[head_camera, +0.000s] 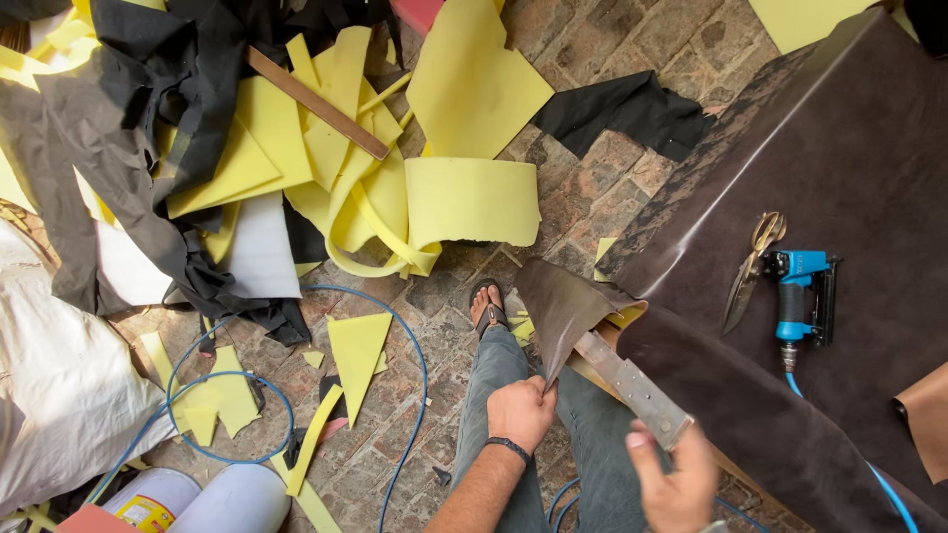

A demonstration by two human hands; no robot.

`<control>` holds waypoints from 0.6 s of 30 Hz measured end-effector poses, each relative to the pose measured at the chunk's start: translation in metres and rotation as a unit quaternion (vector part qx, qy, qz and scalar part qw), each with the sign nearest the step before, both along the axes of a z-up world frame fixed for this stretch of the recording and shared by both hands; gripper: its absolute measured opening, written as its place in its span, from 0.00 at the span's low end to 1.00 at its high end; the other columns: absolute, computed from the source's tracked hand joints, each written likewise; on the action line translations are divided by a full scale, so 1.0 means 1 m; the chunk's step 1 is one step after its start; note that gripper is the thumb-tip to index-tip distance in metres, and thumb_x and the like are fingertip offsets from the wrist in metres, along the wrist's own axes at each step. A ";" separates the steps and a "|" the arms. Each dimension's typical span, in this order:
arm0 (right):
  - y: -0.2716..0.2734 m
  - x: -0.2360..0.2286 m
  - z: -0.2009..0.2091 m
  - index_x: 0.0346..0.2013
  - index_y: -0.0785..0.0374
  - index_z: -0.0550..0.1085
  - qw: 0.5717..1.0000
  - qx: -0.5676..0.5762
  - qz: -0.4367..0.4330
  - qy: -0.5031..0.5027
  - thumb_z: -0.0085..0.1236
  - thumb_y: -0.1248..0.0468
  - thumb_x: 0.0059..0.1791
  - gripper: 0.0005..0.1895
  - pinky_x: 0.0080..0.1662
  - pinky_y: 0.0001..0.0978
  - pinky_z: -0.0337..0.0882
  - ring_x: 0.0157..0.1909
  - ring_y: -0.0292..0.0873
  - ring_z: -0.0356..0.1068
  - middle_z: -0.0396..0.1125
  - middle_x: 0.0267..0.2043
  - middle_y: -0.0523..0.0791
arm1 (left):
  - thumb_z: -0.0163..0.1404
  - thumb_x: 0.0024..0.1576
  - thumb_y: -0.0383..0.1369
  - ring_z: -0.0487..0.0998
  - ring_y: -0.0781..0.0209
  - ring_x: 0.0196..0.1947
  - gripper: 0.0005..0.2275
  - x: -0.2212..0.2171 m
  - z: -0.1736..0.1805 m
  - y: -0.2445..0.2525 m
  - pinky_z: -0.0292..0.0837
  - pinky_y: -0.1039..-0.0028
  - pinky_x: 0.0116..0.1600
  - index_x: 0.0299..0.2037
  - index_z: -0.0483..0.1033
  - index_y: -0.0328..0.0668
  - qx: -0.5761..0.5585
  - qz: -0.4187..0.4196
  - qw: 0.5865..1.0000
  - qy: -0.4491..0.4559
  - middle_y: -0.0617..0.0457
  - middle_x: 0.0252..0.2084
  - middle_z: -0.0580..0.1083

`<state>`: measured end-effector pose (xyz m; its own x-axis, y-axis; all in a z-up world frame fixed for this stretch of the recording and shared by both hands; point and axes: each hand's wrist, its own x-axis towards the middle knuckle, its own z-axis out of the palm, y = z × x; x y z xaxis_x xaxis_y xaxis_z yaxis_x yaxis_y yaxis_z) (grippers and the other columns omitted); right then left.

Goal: The person is reupholstering a piece of furniture by attaching brown fabric to a wooden frame. They use a pneumatic staple gun to secure the fabric and scissors to trim excess material along the edges.

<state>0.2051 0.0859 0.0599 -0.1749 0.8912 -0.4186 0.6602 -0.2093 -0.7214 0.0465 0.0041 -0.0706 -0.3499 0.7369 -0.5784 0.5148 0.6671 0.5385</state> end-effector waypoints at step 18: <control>-0.044 -0.008 -0.237 0.27 0.56 0.68 0.737 -0.502 -0.388 0.233 0.46 0.57 0.55 0.13 0.29 0.33 0.63 0.19 0.37 0.56 0.56 0.17 0.38 | 0.52 0.59 0.37 0.82 0.41 0.36 0.10 -0.025 0.041 -0.002 0.77 0.56 0.41 0.37 0.80 0.40 0.030 0.017 0.977 -0.212 0.42 0.32 0.79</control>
